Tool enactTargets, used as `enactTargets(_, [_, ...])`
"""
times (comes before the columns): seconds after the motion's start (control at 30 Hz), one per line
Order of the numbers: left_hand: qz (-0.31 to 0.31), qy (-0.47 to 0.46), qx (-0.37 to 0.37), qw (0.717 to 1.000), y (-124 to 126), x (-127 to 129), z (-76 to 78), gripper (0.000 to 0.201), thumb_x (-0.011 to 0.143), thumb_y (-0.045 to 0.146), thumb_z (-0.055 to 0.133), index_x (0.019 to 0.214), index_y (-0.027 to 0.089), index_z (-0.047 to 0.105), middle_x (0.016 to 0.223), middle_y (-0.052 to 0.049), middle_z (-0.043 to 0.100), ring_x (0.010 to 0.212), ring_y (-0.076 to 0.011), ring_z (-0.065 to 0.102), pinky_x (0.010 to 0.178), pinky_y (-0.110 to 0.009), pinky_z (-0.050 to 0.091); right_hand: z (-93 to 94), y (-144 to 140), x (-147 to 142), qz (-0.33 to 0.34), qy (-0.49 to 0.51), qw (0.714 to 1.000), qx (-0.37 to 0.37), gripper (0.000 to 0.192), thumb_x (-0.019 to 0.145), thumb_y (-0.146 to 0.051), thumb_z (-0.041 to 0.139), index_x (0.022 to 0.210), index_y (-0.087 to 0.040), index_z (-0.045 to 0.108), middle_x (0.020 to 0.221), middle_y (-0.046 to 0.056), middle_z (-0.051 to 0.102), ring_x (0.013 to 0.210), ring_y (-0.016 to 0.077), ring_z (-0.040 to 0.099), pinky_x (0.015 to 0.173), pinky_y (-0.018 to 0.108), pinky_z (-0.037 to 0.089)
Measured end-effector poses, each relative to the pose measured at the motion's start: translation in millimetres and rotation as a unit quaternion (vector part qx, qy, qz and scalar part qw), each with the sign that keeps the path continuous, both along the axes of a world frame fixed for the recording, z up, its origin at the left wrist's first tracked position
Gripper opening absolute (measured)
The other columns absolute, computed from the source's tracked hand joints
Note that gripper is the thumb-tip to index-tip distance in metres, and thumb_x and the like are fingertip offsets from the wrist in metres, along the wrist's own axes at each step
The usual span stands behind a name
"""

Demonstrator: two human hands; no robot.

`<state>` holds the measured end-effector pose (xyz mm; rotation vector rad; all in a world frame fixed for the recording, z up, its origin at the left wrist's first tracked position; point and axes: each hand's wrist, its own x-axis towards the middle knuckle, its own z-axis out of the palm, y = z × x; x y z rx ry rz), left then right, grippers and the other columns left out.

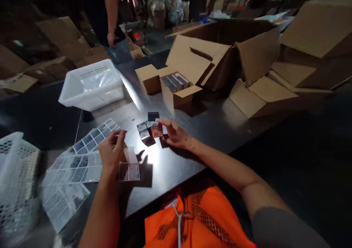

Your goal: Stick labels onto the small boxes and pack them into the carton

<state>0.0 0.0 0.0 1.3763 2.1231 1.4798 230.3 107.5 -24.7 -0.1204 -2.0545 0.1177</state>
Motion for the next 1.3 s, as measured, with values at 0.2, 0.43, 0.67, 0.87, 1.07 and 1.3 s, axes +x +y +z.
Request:
enactTargets(0.2, [-0.151,-0.102,-0.009,0.983,-2.4,15.7,8.3,0.068,0.056,0.047,0.086,0.116,0.02,0.069,0.106,-0.007,0.074,0.047,-0.0058,0.046,0.043,-0.021,0.034,20.0,1.7,-30.6,0.092,-0.019,0.992,0.089,0.032,0.095,-0.011,0.054,0.121,-0.029,0.051,0.104,0.002,0.059,0.113,0.0189,0.062,0.093,0.035,0.057])
enactTargets(0.43, [-0.064,-0.04,0.081,0.994,1.3,2.0,-1.6,0.053,0.061,0.039,0.087,0.107,0.021,0.069,0.101,-0.002,0.069,0.044,-0.0001,0.034,0.04,-0.018,0.029,59.9,1.2,-34.1,0.121,0.036,0.983,-0.132,0.047,0.083,-0.027,0.076,0.124,-0.023,0.054,0.138,0.014,0.047,0.133,0.0273,0.048,0.108,0.047,0.049])
enactTargets(0.67, [-0.096,0.087,0.13,0.983,0.2,8.6,-6.1,0.048,0.07,0.034,0.085,0.114,0.024,0.069,0.115,-0.005,0.068,0.047,-0.0006,0.035,0.04,-0.018,0.029,67.4,-7.2,-21.9,0.201,0.116,0.806,-0.545,0.023,0.082,-0.034,0.077,0.095,-0.021,0.063,0.089,0.0,0.068,0.084,0.0138,0.068,0.084,0.031,0.057])
enactTargets(0.87, [-0.138,0.135,0.095,0.977,-2.3,14.1,-8.5,0.049,0.072,0.029,0.083,0.119,0.025,0.068,0.114,-0.005,0.07,0.061,-0.0077,0.054,0.043,-0.018,0.034,49.2,-8.7,-22.1,0.194,0.042,0.724,-0.661,0.058,0.071,-0.021,0.082,0.118,-0.022,0.048,0.069,-0.008,0.064,0.09,0.0161,0.069,0.079,0.028,0.054])
enactTargets(1.07, [-0.137,0.158,0.1,0.973,-4.0,17.8,-8.0,0.05,0.072,0.025,0.082,0.119,0.025,0.068,0.113,-0.005,0.072,0.073,-0.0131,0.063,0.046,-0.02,0.037,49.6,-12.5,-23.6,0.162,0.039,0.729,-0.664,0.064,0.069,-0.02,0.081,0.117,-0.024,0.039,0.067,-0.007,0.065,0.107,0.0224,0.068,0.084,0.034,0.054])
enactTargets(1.3, [-0.127,0.181,0.11,0.969,-4.9,19.5,-8.3,0.05,0.073,0.025,0.081,0.12,0.025,0.067,0.115,-0.006,0.072,0.083,-0.018,0.067,0.06,-0.027,0.05,50.1,-14.7,-25.6,0.157,0.051,0.725,-0.669,0.063,0.068,-0.021,0.081,0.115,-0.025,0.039,0.066,-0.007,0.064,0.105,0.0222,0.068,0.08,0.033,0.055])
